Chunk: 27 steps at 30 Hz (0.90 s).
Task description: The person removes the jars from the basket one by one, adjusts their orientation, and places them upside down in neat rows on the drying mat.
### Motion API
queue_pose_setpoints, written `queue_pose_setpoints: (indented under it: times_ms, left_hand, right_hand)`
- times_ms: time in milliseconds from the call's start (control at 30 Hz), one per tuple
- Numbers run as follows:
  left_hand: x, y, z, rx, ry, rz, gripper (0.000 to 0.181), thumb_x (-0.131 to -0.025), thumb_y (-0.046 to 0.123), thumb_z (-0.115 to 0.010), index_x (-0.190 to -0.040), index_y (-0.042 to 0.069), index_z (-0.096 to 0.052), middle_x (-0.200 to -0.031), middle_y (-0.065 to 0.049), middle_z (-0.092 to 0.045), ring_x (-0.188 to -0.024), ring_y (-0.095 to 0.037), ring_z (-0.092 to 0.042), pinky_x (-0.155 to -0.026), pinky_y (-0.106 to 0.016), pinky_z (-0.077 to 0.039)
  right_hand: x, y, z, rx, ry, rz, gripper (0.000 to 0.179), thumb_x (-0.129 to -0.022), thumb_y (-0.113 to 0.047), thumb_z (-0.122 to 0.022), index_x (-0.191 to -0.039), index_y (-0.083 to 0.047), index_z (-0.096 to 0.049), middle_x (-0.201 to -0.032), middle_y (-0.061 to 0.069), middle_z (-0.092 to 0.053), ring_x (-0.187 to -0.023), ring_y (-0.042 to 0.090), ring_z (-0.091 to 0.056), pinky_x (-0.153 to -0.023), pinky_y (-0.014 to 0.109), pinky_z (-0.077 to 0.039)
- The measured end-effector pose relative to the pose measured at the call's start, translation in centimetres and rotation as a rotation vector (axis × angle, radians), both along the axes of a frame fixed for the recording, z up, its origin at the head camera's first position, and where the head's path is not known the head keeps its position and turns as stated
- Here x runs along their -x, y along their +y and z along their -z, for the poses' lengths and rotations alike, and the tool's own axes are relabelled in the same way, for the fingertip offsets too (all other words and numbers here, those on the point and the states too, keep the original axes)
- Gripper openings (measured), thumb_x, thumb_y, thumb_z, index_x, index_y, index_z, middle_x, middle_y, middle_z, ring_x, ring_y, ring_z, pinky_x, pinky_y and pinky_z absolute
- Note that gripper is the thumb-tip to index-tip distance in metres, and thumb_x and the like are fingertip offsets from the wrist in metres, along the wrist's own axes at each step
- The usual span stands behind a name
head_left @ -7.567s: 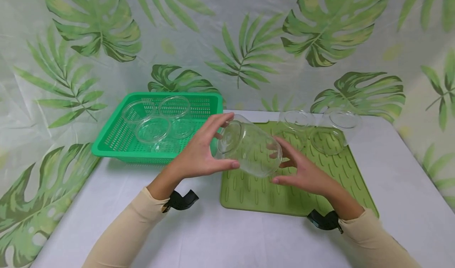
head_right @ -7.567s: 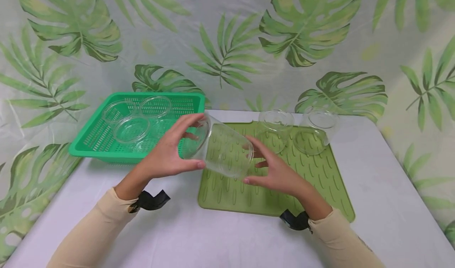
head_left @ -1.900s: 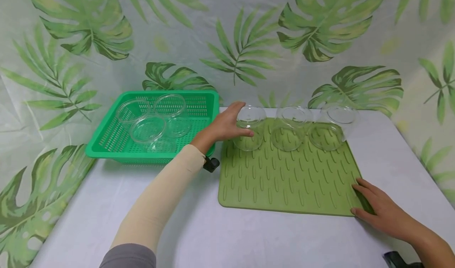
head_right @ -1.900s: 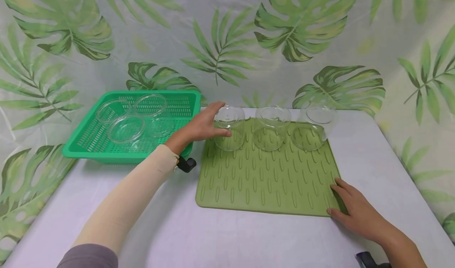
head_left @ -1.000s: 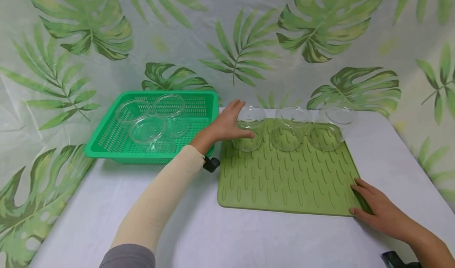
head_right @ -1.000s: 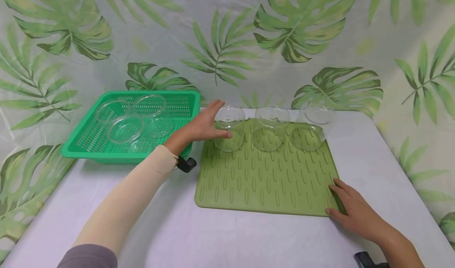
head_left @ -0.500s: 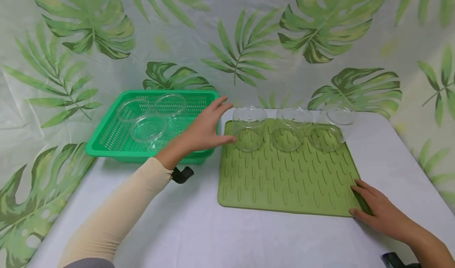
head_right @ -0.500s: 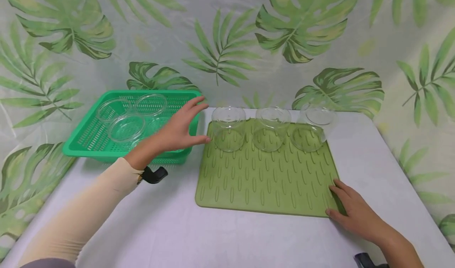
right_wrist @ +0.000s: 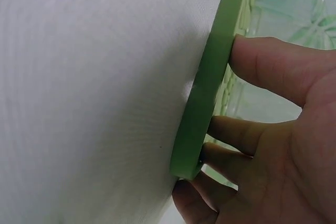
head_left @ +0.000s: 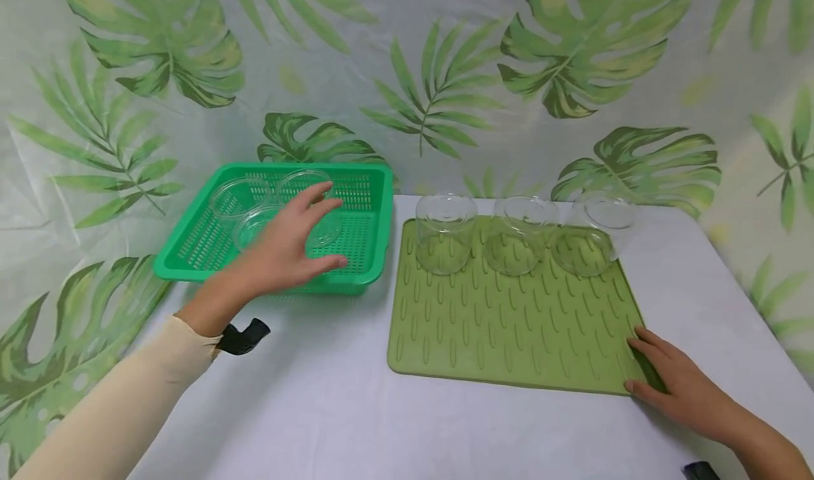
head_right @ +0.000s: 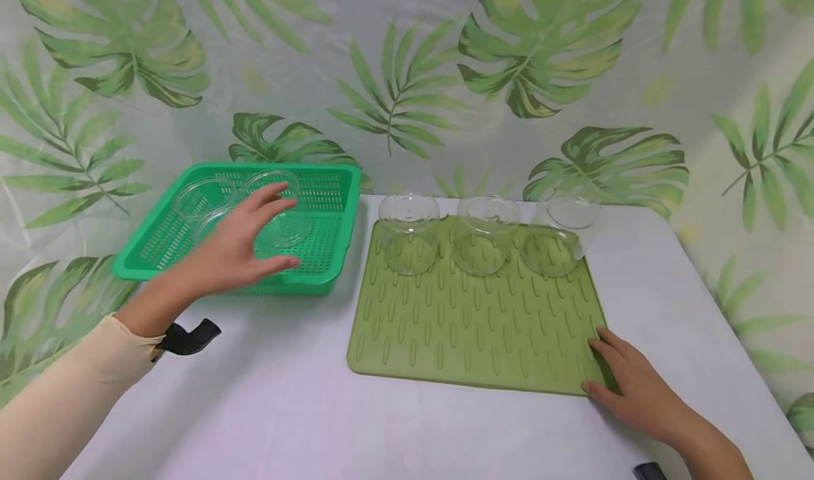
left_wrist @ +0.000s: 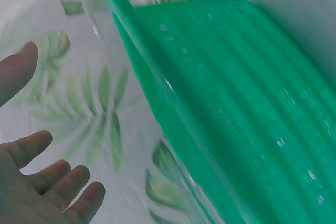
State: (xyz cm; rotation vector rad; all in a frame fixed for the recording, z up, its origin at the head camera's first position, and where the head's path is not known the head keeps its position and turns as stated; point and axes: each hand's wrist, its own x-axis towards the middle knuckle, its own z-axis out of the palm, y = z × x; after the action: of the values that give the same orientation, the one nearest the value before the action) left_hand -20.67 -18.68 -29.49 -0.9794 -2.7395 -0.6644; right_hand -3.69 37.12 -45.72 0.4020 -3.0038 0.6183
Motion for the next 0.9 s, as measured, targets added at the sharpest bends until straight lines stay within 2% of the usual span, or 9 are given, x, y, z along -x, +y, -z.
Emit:
queue_pose_setpoints:
  times_ms: [67,200,333,400,567,700,800,900]
  left_hand:
    - [0.3,-1.4,0.2,0.007,0.02,-0.044,0.08,-0.081,0.026,-0.083,-0.146,0.001,-0.044,-0.161,-0.02,-0.028,-0.145,-0.044,-0.032,-0.11,-0.064,-0.036]
    - [1.3,-4.2,0.6,0.042,0.032,-0.139,0.079,-0.081,0.025,-0.083,-0.145,-0.001,-0.045,-0.16,-0.023,-0.029,-0.144,-0.047,-0.033,-0.109,-0.065,-0.036]
    - [2.5,-6.7,0.3,0.121,-0.015,-0.216,0.08,-0.082,0.029,-0.081,-0.146,-0.002,-0.043,-0.159,-0.026,-0.028,-0.143,-0.049,-0.03,-0.11,-0.066,-0.035]
    - [3.2,-7.8,-0.1,0.158,-0.047,-0.235,0.082,-0.083,0.031,-0.08,-0.146,-0.003,-0.041,-0.157,-0.029,-0.028,-0.143,-0.051,-0.03,-0.11,-0.067,-0.033]
    - [4.8,-9.2,-1.0,0.228,-0.18,-0.258,0.092,-0.085,0.041,-0.077,-0.151,-0.004,-0.032,-0.157,-0.033,-0.024,-0.143,-0.054,-0.025,-0.11,-0.07,-0.03]
    - [5.5,-9.4,-0.8,0.276,-0.315,-0.264,0.101,-0.085,0.048,-0.074,-0.154,-0.005,-0.024,-0.158,-0.035,-0.018,-0.144,-0.055,-0.02,-0.11,-0.071,-0.029]
    - [5.5,-9.3,-0.6,0.282,-0.378,-0.251,0.101,-0.088,0.052,-0.068,-0.155,-0.007,-0.02,-0.159,-0.034,-0.016,-0.146,-0.054,-0.018,-0.112,-0.07,-0.027]
    - [5.2,-9.1,-0.4,0.263,-0.396,-0.24,0.1,-0.09,0.052,-0.066,-0.155,-0.005,-0.019,-0.16,-0.033,-0.017,-0.146,-0.053,-0.018,-0.112,-0.071,-0.026]
  right_hand:
    - [-0.1,-0.1,0.0,-0.009,0.016,-0.003,0.064,-0.091,-0.014,-0.069,-0.14,0.013,-0.04,-0.148,0.037,-0.033,-0.154,0.02,0.0,-0.098,-0.004,0.011]
    - [-0.1,-0.1,-0.2,-0.029,0.049,-0.011,0.063,-0.089,-0.015,-0.071,-0.139,0.012,-0.042,-0.147,0.036,-0.035,-0.15,0.001,0.006,-0.098,-0.005,0.01]
    - [0.0,-0.1,-0.3,-0.038,0.089,-0.026,0.062,-0.088,-0.014,-0.073,-0.136,0.013,-0.045,-0.146,0.035,-0.036,-0.135,-0.022,0.011,-0.098,-0.006,0.008]
    - [0.0,0.0,-0.4,-0.038,0.099,-0.031,0.061,-0.087,-0.014,-0.073,-0.135,0.013,-0.046,-0.145,0.035,-0.037,-0.13,-0.028,0.011,-0.098,-0.006,0.008]
    - [0.0,0.1,-0.3,-0.041,0.093,-0.027,0.061,-0.088,-0.014,-0.072,-0.136,0.013,-0.045,-0.145,0.036,-0.036,-0.129,-0.029,0.012,-0.098,-0.006,0.009]
    - [0.0,0.1,-0.2,-0.036,0.089,-0.021,0.061,-0.088,-0.014,-0.072,-0.136,0.012,-0.045,-0.145,0.036,-0.037,-0.129,-0.029,0.012,-0.098,-0.006,0.009]
    - [0.0,0.0,0.0,-0.027,0.067,-0.012,0.061,-0.089,-0.014,-0.071,-0.138,0.012,-0.043,-0.146,0.036,-0.036,-0.14,-0.017,0.011,-0.097,-0.006,0.009]
    - [-0.1,-0.1,0.1,-0.025,0.051,-0.005,0.062,-0.09,-0.014,-0.07,-0.139,0.012,-0.042,-0.147,0.036,-0.035,-0.148,-0.003,0.007,-0.097,-0.005,0.01]
